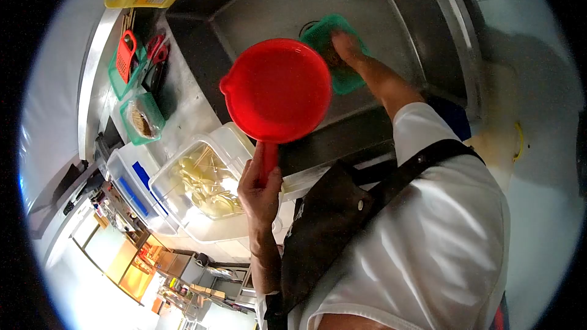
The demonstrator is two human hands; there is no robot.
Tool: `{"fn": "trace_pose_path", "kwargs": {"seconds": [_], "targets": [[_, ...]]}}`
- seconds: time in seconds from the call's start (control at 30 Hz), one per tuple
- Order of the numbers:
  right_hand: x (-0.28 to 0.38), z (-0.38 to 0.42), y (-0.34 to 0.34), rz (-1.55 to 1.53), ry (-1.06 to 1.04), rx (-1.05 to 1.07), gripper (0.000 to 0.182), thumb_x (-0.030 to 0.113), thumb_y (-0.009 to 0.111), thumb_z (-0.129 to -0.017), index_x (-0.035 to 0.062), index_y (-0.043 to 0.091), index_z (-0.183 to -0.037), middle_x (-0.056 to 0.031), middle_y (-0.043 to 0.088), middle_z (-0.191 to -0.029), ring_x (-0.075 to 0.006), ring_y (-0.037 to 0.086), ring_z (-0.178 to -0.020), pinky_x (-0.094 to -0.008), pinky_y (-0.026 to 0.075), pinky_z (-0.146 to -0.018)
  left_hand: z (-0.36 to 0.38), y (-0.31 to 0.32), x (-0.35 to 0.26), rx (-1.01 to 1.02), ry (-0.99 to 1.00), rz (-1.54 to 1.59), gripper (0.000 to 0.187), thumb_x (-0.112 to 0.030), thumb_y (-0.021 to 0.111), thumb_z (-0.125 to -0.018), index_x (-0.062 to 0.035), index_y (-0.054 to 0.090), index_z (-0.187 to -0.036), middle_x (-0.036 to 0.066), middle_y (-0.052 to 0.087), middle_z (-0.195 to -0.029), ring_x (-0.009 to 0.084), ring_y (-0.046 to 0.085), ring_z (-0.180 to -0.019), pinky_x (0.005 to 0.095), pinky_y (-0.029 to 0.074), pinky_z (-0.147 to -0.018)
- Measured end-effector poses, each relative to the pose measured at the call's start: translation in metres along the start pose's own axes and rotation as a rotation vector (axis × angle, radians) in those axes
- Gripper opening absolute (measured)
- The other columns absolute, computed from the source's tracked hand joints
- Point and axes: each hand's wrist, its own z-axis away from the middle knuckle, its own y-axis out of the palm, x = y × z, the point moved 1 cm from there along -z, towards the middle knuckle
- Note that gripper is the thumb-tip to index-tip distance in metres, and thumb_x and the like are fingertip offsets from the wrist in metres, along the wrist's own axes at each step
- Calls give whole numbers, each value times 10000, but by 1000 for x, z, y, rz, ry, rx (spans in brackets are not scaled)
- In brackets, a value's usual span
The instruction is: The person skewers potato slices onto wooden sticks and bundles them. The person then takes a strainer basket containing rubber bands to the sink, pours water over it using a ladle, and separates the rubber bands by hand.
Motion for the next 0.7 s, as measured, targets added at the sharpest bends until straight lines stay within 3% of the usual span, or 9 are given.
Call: {"fn": "trace_pose_path", "kwargs": {"seconds": [0.1, 0.2, 0.3, 0.4, 0.5, 0.6, 0.7], "targets": [[-16, 0, 13, 539, -251, -108, 355, 133, 439, -878, 10, 481, -1208, -221, 573, -1067, -364, 583, -974, -473, 500, -762, 0, 1, -3, -8, 16, -9, 558, 37, 568, -746, -62, 508, -1292, 30, 535, -791, 91, 494, -709, 230, 426, -634], [3, 8, -1, 415, -152, -168, 298, 129, 441, -880, 25, 541, -1141, -211, 585, -1050, -354, 602, -920, -464, 507, -732, 0, 4, -2, -2, 12, 30, 559, 38, 569, -746, -67, 510, -1292, 29, 538, -796, 88, 495, -707, 226, 426, -631], [-12, -13, 23, 240, -204, -291, 265, 145, 448, -880, 19, 573, -1077, -197, 603, -1014, -352, 613, -874, -459, 510, -708, -1, 5, -5, 0, 0, 24, 568, 50, 566, -745, -69, 505, -1297, 30, 544, -814, 87, 499, -711, 221, 429, -637], [-9, -15, 18, 457, -198, 11, 290, 162, 457, -876, 28, 564, -1109, -190, 584, -1072, -346, 612, -893, -449, 514, -704, 0, 1, 3, -14, 57, -62, 541, 16, 569, -781, -66, 487, -1309, 26, 605, -792, 64, 507, -621, 209, 431, -551], [23, 13, -1, 693, -267, 244, 330, 199, 457, -882, 58, 559, -1162, -189, 537, -1183, -343, 570, -1019, -453, 483, -827, -2, 1, 5, -21, 112, -49, 526, -5, 574, -801, -65, 478, -1315, 22, 632, -769, 51, 511, -577, 204, 432, -508], [8, 9, 30, 460, -480, -45, 384, 244, 475, -885, 111, 527, -1241, -177, 440, -1322, -336, 452, -1193, -469, 380, -983, -1, 5, 4, -26, 126, 22, 530, -6, 575, -800, -63, 475, -1317, 24, 632, -765, 49, 511, -578, 202, 430, -507], [10, 28, 32, 594, -763, -122, 392, 195, 462, -866, 117, 525, -1245, -146, 424, -1349, -329, 409, -1238, -519, 295, -1034, 1, 3, -6, -13, 19, 46, 552, 32, 567, -765, -56, 490, -1304, 26, 569, -796, 70, 503, -655, 210, 430, -574]]}}
